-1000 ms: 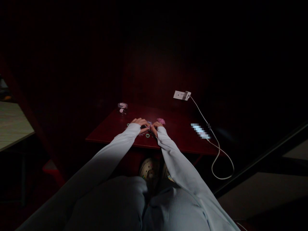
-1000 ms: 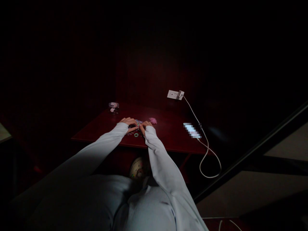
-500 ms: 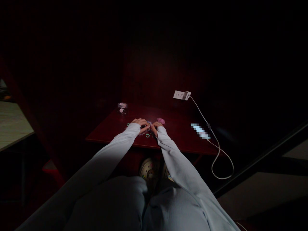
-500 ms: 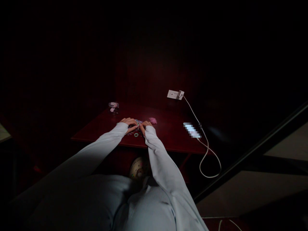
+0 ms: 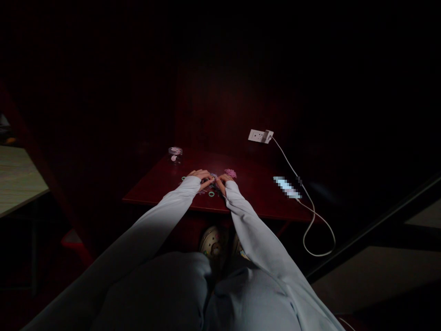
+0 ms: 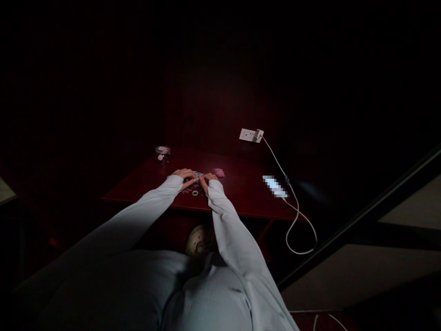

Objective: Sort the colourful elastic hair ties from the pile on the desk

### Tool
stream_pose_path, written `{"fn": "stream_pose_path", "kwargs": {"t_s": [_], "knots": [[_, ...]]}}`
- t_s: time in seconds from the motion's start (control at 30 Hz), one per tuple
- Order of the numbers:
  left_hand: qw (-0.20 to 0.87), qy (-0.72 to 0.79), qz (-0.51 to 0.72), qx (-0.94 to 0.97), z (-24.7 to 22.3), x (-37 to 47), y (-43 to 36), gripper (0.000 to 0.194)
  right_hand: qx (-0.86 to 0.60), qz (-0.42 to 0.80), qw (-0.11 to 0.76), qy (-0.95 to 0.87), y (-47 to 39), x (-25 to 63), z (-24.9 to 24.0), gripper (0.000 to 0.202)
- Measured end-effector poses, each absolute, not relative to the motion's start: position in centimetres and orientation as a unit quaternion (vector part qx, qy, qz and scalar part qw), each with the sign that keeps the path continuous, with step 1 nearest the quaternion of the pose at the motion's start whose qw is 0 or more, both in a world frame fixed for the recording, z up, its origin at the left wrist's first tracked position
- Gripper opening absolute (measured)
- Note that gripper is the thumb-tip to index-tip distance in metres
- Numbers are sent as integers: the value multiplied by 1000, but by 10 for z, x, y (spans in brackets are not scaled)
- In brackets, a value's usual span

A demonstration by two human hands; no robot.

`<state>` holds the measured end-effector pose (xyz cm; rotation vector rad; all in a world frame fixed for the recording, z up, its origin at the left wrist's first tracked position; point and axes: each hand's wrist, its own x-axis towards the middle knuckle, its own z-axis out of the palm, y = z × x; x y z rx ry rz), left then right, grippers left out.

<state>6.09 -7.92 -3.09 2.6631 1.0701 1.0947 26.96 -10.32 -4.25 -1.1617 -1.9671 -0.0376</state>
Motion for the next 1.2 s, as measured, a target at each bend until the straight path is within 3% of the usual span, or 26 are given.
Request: {"fn": "stream_pose_path", "kwargs": {"t_s": [0.23, 1.2], "knots": [[37, 340, 370, 864, -34, 61, -76, 19, -479, -27, 452, -752, -99, 268, -47, 41], [23, 349, 386, 854, -35, 63, -78, 21, -511, -114, 385, -760, -108, 265, -38, 37]]}}
